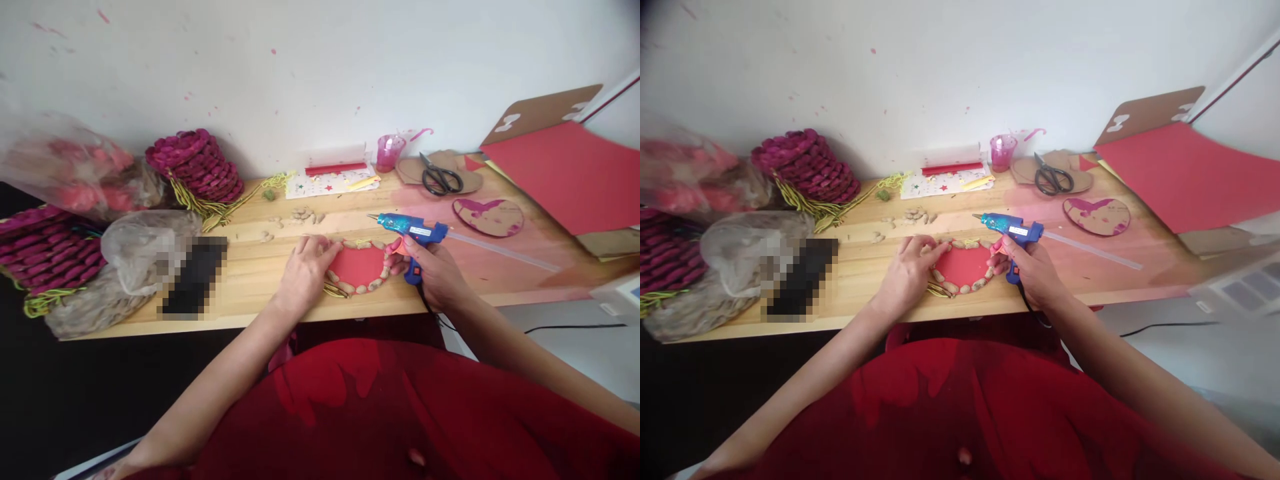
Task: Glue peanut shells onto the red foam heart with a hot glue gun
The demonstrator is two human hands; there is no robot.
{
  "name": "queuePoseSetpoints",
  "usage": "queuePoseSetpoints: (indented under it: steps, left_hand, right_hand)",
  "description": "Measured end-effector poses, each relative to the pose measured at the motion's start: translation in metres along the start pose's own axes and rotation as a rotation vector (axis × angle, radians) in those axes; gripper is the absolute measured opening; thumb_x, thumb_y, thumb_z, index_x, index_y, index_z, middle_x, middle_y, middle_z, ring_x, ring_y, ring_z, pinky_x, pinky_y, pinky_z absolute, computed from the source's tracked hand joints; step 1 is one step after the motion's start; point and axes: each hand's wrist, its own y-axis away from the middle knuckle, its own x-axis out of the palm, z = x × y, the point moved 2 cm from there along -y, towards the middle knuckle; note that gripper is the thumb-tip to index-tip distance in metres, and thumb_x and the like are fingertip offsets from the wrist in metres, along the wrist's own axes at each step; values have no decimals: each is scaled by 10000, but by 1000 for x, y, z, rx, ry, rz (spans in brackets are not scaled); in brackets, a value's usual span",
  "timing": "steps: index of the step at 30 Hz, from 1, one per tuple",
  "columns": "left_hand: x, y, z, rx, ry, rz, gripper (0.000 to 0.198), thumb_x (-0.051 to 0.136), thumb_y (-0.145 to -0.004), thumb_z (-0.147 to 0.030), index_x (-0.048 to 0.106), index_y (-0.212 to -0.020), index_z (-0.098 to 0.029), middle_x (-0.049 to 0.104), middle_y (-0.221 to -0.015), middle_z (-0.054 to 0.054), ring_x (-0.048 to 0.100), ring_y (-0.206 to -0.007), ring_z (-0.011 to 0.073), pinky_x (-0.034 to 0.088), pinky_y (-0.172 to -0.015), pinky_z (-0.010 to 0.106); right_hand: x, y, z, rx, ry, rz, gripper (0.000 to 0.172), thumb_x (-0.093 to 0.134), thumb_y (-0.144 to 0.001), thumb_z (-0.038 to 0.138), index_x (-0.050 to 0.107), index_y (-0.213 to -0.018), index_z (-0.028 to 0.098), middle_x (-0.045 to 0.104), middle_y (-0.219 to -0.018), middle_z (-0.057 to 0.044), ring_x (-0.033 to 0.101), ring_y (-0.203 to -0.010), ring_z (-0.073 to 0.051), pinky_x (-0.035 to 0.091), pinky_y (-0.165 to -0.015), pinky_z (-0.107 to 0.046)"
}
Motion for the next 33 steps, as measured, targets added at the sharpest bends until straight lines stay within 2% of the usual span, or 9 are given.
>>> queuePoseSetpoints:
  steps: [7,11,16,20,26,30,33]
  left_hand:
    - [-8,-6,-13,-109,-127,158,387,482,-994,-155,614,-1344,-254,549,-1316,122,489,-1202,287,505,-937,424]
    - [-9,-10,-14,-138,-153,184,361,517,-987,-170,632,-1309,-285,553,-1323,101,490,-1210,277,513,-929,416]
    - [-7,-11,-12,-135,-158,161,338,526,-983,-175,657,-1272,-290,564,-1292,94,496,-1196,272,519,-925,407]
    - [-8,-12,-12,-153,-101,146,351,512,-980,-164,679,-1259,-294,554,-1304,110,506,-1194,289,530,-934,443]
    - [-12,-13,-7,-183,-41,105,362,568,-874,-51,756,-1117,-242,584,-1267,105,552,-1135,260,523,-992,428]
    - [-14,-2,3,-188,136,23,409,542,-884,-54,714,-1218,-217,652,-1151,95,607,-1088,222,519,-1014,394]
    - [-18,13,7,-182,240,-48,448,649,-885,-162,632,-1331,-199,676,-1181,101,605,-1148,246,497,-1052,427]
  right_hand:
    - [-2,1,0,-18,19,12,374,811,-746,568,700,-788,213,723,-659,-26,662,-548,-158,525,-519,-274]
    - [-4,1,-2,-25,38,33,340,793,-786,540,724,-805,207,739,-692,-40,673,-574,-159,530,-539,-270]
    - [-5,0,-2,-55,39,21,361,782,-797,539,725,-821,183,748,-726,-60,683,-602,-167,536,-545,-269]
    - [-4,0,-1,-82,25,5,364,780,-793,539,725,-806,180,754,-744,-73,698,-613,-187,551,-540,-288]
    - [-4,0,-1,-134,-9,-74,323,773,-784,547,716,-770,230,770,-806,-67,749,-704,-241,582,-554,-330]
    - [-5,-2,-3,-172,-28,-131,322,769,-772,577,700,-781,263,772,-830,-72,768,-825,-310,617,-605,-398]
    - [-4,-2,-5,-184,-40,-153,340,802,-732,589,702,-759,265,769,-859,-81,766,-869,-333,636,-631,-429]
